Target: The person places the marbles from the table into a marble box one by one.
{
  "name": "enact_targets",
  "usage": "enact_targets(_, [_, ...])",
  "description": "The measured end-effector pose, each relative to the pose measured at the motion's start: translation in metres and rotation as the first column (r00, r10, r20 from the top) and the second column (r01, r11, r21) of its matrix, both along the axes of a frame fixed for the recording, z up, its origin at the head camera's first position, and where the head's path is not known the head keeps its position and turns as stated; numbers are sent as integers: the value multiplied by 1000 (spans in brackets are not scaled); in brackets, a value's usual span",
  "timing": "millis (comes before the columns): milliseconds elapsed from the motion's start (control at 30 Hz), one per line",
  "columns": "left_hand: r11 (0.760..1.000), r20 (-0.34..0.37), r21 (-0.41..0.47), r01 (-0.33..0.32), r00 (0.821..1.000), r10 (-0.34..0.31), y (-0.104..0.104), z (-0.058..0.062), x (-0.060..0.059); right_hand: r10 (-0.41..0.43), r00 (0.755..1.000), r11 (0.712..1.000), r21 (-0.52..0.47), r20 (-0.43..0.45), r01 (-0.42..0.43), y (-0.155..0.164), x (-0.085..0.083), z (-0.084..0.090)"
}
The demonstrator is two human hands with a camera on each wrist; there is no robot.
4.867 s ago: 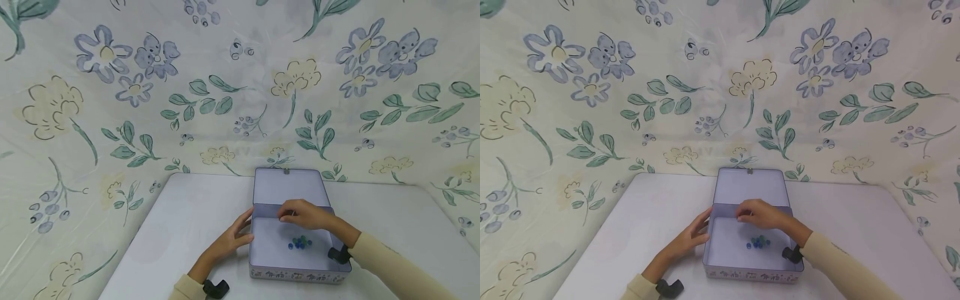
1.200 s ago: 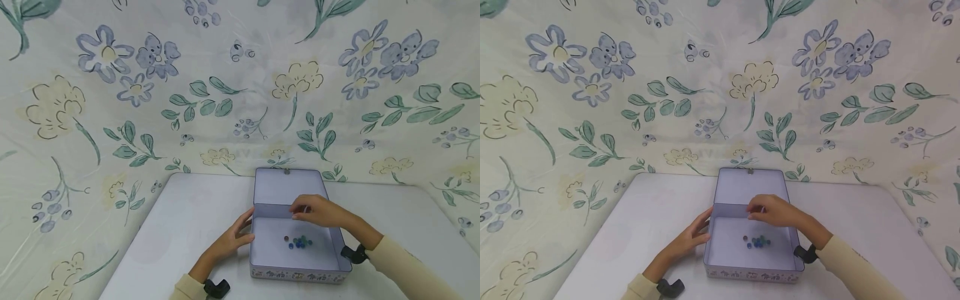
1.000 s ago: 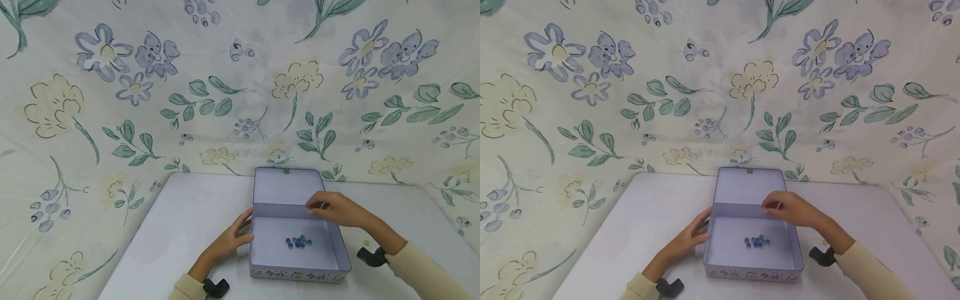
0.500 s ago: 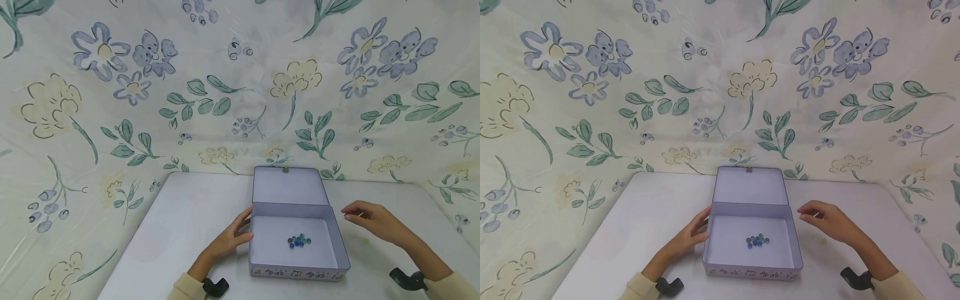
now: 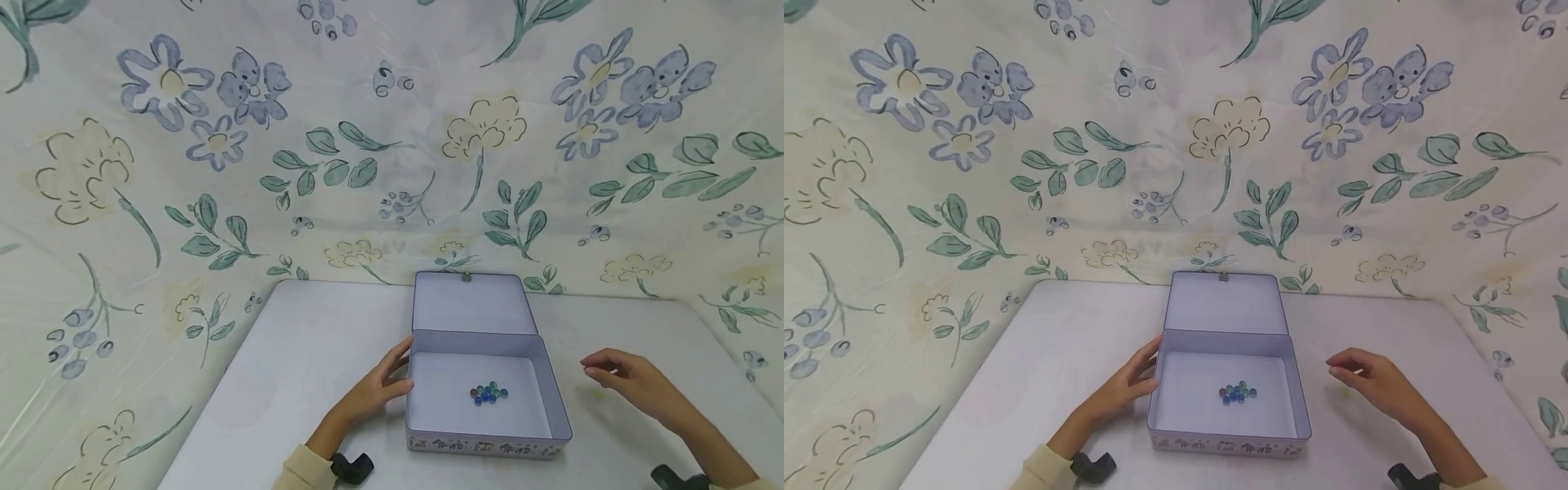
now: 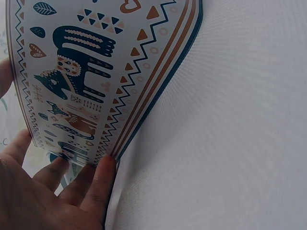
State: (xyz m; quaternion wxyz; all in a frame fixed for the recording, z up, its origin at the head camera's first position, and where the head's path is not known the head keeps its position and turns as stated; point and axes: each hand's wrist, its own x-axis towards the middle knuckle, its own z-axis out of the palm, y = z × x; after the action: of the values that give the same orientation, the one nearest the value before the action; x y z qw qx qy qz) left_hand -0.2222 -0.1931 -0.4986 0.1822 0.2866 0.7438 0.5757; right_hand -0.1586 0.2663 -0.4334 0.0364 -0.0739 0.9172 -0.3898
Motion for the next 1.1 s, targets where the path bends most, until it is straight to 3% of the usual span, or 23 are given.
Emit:
enact_targets(300, [1000, -18, 3, 2, 1000, -2, 0, 0, -2, -82, 987, 987, 128, -137, 100, 12, 5, -29])
enact_targets(633, [1000, -2, 2, -10, 1000, 10, 0, -2, 0, -108, 993, 986, 123, -58, 114, 19, 9, -53])
enact_targets(1100, [1000, -20, 5, -6, 1000, 6, 0, -2, 0, -148, 988, 964, 217, -31, 151, 17, 7, -61])
